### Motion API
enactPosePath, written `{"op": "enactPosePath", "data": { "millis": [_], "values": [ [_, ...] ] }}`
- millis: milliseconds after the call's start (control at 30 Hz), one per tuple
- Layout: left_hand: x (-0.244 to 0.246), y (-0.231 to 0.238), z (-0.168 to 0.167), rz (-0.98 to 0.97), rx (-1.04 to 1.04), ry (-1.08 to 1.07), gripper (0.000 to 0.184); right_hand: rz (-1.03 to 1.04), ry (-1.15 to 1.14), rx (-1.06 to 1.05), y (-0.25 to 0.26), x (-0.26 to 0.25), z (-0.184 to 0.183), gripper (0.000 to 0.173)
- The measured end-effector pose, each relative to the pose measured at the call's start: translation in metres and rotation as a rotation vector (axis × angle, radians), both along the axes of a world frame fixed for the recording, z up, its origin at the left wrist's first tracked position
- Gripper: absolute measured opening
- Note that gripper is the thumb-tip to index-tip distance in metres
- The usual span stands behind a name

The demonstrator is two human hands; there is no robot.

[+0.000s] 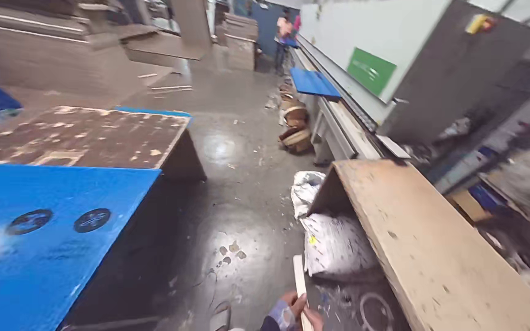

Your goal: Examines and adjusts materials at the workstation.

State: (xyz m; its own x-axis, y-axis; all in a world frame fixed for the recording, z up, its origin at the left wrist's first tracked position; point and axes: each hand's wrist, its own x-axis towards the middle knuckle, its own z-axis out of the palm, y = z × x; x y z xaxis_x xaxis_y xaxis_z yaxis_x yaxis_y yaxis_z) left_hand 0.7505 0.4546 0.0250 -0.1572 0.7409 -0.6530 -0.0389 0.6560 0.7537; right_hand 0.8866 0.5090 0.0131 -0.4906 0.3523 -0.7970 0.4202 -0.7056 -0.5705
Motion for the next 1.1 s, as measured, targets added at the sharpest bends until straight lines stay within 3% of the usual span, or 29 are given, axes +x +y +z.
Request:
{"op": "enactPosePath", "data": {
  "millis": [33, 100, 167, 333, 467, 633, 767, 900, 1100],
  "values": [
    [0.012, 0.008, -0.011, -0.065, 0.136, 0.042, 0.046, -0.089, -0.032, 0.000, -0.002, 0.013, 0.004, 0.052],
    [0.019, 0.027, 0.010, -0.076, 0.217, 0.055, 0.045, -0.183, -0.009, 0.028, -0.006, 0.035, 0.016, 0.051],
    [0.021, 0.040, 0.040, 0.043, 0.238, 0.105, 0.038, -0.176, 0.072, 0.100, -0.014, 0.053, 0.030, 0.043],
    [-0.005, 0.054, 0.045, 0.206, 0.496, 0.135, 0.030, -0.050, 0.055, 0.239, -0.022, 0.073, 0.068, 0.038],
    [0.000, 0.045, 0.100, 0.167, 0.419, 0.065, 0.023, -0.092, 0.107, 0.320, -0.023, 0.071, 0.075, 0.037],
    [-0.009, 0.027, 0.101, 0.233, 0.489, 0.026, 0.031, -0.028, 0.110, 0.377, -0.017, 0.065, 0.080, 0.035],
    [-0.017, 0.024, 0.102, 0.446, 0.437, 0.052, 0.030, -0.021, 0.086, 0.468, -0.014, 0.058, 0.084, 0.036],
    [-0.035, 0.019, 0.082, 0.635, 0.446, 0.022, 0.029, -0.049, 0.060, 0.504, -0.012, 0.057, 0.081, 0.039],
    [-0.044, 0.012, 0.085, 0.715, 0.465, 0.064, 0.028, -0.031, 0.060, 0.530, -0.011, 0.062, 0.076, 0.040]
  ]
}}
